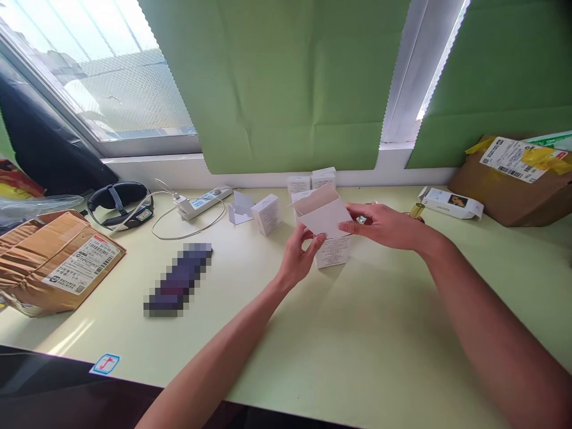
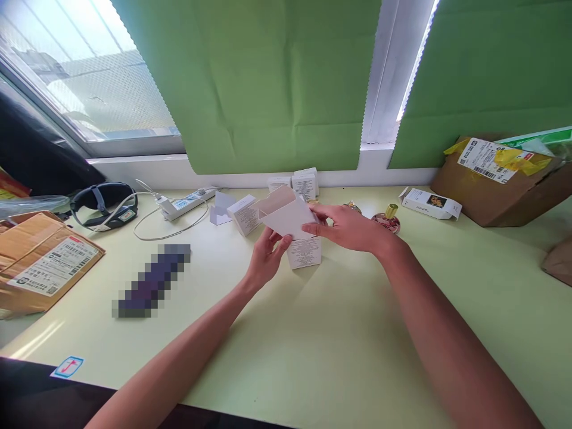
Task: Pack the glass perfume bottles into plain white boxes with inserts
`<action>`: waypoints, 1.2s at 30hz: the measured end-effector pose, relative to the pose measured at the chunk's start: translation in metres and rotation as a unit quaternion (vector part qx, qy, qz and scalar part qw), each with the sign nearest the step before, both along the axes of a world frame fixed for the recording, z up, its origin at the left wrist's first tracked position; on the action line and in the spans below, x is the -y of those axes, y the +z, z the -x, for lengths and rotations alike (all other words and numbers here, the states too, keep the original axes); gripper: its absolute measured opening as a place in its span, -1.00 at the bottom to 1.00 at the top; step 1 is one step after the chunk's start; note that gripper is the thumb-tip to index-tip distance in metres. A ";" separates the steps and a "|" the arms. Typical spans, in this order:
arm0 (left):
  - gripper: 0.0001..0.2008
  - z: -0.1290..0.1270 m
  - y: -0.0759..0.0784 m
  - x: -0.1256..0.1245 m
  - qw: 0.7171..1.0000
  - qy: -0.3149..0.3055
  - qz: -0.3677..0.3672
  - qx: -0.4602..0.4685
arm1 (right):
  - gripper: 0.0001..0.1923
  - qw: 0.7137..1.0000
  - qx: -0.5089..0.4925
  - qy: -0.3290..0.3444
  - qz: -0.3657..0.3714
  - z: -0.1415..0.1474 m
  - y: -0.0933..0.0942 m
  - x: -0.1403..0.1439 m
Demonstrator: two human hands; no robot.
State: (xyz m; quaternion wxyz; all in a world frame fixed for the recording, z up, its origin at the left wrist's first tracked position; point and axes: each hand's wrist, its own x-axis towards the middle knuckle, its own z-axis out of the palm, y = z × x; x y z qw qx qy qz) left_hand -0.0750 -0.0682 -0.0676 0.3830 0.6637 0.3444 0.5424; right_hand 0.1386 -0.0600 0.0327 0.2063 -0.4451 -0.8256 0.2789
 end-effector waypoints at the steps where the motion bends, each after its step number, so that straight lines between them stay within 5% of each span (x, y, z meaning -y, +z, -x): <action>1: -0.71 0.000 0.000 0.000 1.000 -0.004 -0.003 0.001 | -0.54 1.000 -0.006 0.011 0.013 -0.002 -0.001 -0.001; 6: -0.71 0.000 -0.002 -0.002 1.000 -0.018 -0.017 0.007 | -0.60 0.999 -0.031 0.041 0.016 -0.004 -0.004 -0.005; 17: -0.68 0.003 -0.003 -0.002 0.999 -0.036 -0.008 0.016 | -0.47 0.998 -0.057 -0.024 -0.014 -0.001 -0.012 -0.010; 30: -0.71 0.003 -0.005 -0.005 0.997 -0.026 -0.015 0.064 | -0.54 0.971 -0.237 0.011 0.025 0.017 -0.022 -0.013; 36: -0.70 0.001 -0.003 -0.005 0.996 -0.044 -0.011 0.082 | -0.55 0.971 -0.240 0.002 0.009 0.016 -0.022 -0.015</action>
